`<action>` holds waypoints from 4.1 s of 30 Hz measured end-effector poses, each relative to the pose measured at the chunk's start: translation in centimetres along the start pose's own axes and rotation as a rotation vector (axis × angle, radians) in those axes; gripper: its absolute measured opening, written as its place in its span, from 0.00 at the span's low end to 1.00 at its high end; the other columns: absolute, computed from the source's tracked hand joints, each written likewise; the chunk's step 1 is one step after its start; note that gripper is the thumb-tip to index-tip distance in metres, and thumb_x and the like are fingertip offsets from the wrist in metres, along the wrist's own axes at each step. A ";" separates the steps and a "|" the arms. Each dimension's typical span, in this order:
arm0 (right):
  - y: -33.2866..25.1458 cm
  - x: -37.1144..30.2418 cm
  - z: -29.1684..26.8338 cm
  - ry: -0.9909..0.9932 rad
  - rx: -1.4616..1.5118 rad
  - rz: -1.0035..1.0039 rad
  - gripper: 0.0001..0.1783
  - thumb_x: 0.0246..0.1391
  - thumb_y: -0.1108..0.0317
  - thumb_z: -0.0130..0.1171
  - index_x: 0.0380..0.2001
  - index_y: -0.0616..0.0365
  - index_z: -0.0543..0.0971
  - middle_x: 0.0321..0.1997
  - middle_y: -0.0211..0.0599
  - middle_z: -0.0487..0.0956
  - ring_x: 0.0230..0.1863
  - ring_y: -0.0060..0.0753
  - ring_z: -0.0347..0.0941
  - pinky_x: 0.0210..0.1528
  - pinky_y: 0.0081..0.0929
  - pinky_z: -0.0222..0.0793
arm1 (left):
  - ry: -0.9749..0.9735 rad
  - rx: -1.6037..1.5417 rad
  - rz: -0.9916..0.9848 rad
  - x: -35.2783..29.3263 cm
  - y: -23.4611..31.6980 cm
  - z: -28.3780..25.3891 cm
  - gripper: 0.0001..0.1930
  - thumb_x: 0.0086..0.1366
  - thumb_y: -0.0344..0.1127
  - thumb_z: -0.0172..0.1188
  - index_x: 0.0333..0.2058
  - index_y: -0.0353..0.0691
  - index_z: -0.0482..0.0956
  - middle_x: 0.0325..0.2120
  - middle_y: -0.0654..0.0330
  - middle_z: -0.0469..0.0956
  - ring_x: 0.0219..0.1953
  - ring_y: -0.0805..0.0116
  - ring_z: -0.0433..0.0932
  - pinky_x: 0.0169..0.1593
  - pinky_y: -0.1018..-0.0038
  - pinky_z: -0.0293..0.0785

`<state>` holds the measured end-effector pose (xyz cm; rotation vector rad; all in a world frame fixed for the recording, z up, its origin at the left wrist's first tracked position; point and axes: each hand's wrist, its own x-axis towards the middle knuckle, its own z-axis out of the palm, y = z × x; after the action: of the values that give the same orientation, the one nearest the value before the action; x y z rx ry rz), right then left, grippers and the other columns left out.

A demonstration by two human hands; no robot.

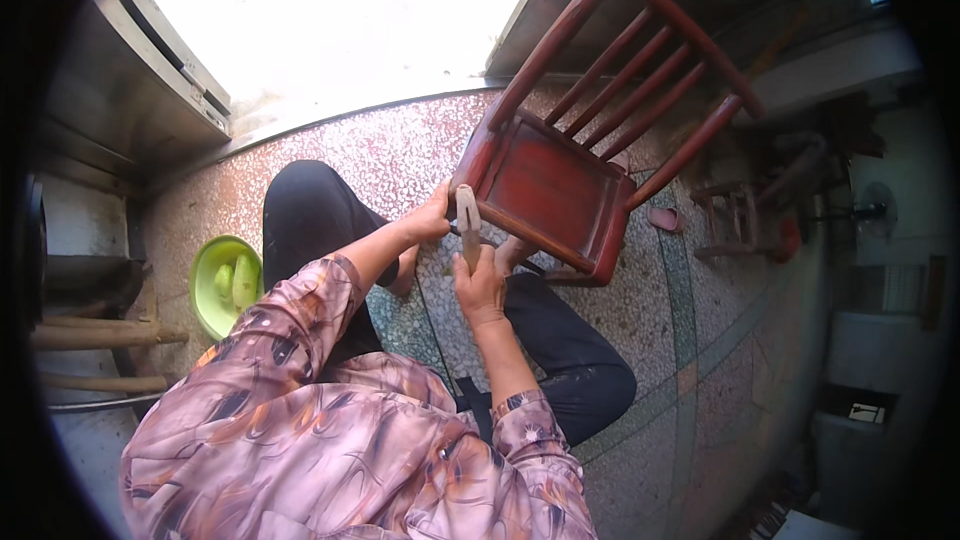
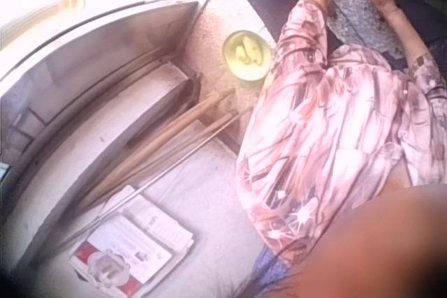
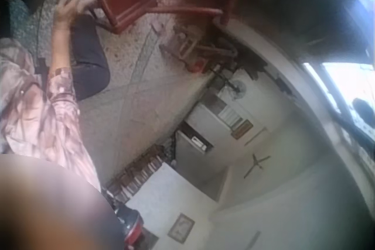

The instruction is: Repairing a wooden chair using a hammer.

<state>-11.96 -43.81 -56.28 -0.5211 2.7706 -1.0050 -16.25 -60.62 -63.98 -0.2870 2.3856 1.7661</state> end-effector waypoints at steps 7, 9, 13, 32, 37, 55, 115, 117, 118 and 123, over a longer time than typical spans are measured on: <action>-5.9 -0.9 -7.7 0.179 0.604 -0.011 0.17 0.55 0.59 0.55 0.39 0.63 0.70 0.30 0.52 0.76 0.32 0.56 0.74 0.35 0.42 0.69 | 0.056 0.064 0.021 0.0 -0.1 -0.1 0.44 0.44 0.20 0.46 0.63 0.36 0.40 0.56 0.38 0.60 0.62 0.50 0.59 0.63 0.69 0.54; -6.2 -0.5 -8.6 0.192 0.712 -0.245 0.18 0.54 0.58 0.56 0.39 0.61 0.68 0.32 0.51 0.76 0.32 0.45 0.76 0.36 0.34 0.70 | 0.054 0.071 -0.002 -0.4 0.4 -0.4 0.44 0.44 0.20 0.46 0.63 0.36 0.40 0.56 0.38 0.60 0.62 0.50 0.59 0.63 0.69 0.54; -0.6 1.5 -2.1 0.184 0.194 -0.142 0.17 0.54 0.59 0.55 0.39 0.60 0.68 0.33 0.52 0.76 0.33 0.50 0.76 0.37 0.35 0.70 | -0.034 0.029 -0.009 -0.6 1.6 -1.0 0.46 0.46 0.24 0.53 0.63 0.30 0.38 0.59 0.38 0.55 0.64 0.50 0.54 0.65 0.70 0.50; -5.8 -0.1 -7.0 0.035 0.463 0.042 0.21 0.54 0.54 0.54 0.42 0.60 0.68 0.34 0.57 0.77 0.39 0.61 0.74 0.40 0.46 0.68 | -0.027 -0.006 -0.056 -1.3 1.5 -1.2 0.45 0.47 0.23 0.54 0.63 0.28 0.40 0.60 0.38 0.53 0.65 0.51 0.51 0.66 0.71 0.48; -2.9 0.7 -3.9 0.140 0.360 -0.118 0.19 0.54 0.56 0.54 0.41 0.59 0.67 0.33 0.58 0.76 0.38 0.61 0.73 0.37 0.47 0.68 | -0.049 0.065 -0.105 -1.8 3.5 -1.9 0.45 0.48 0.23 0.52 0.64 0.33 0.38 0.60 0.40 0.54 0.63 0.52 0.56 0.65 0.70 0.52; -0.1 1.0 -2.5 0.063 0.111 -0.184 0.13 0.55 0.62 0.53 0.35 0.60 0.67 0.24 0.48 0.76 0.29 0.51 0.76 0.31 0.42 0.69 | -0.070 0.026 -0.080 -2.7 5.1 -2.1 0.44 0.48 0.25 0.48 0.65 0.42 0.39 0.59 0.42 0.59 0.61 0.51 0.61 0.61 0.67 0.59; -0.1 2.1 -1.5 0.187 0.091 -0.256 0.20 0.54 0.58 0.56 0.40 0.63 0.66 0.20 0.30 0.68 0.20 0.41 0.68 0.27 0.39 0.67 | -0.041 0.008 -0.038 -2.4 4.2 -2.1 0.41 0.47 0.23 0.51 0.62 0.29 0.44 0.60 0.40 0.54 0.65 0.52 0.51 0.66 0.69 0.46; 1.4 2.8 -2.0 0.141 -0.133 -0.209 0.20 0.54 0.59 0.56 0.42 0.63 0.66 0.19 0.30 0.70 0.20 0.35 0.69 0.24 0.35 0.67 | -0.037 0.010 -0.006 -1.4 2.4 -1.2 0.43 0.45 0.20 0.48 0.62 0.27 0.42 0.61 0.39 0.52 0.66 0.51 0.48 0.67 0.70 0.44; 1.5 2.4 -2.6 0.136 -0.135 -0.210 0.20 0.54 0.59 0.56 0.42 0.63 0.66 0.19 0.30 0.70 0.20 0.35 0.69 0.24 0.35 0.67 | -0.036 0.006 -0.009 -1.3 1.7 -0.9 0.43 0.45 0.20 0.48 0.62 0.27 0.42 0.61 0.39 0.52 0.66 0.51 0.48 0.67 0.70 0.44; -0.3 -0.5 -5.7 0.163 0.445 -0.044 0.17 0.57 0.63 0.53 0.43 0.65 0.67 0.26 0.39 0.72 0.22 0.31 0.70 0.26 0.24 0.65 | 0.012 0.096 -0.046 -1.1 0.6 -0.2 0.43 0.45 0.20 0.47 0.63 0.29 0.42 0.61 0.39 0.51 0.66 0.51 0.48 0.67 0.71 0.44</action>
<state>-12.87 -40.39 -51.71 -0.4494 2.5477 -1.6803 -15.35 -60.58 -63.12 -0.3378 2.4425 1.6294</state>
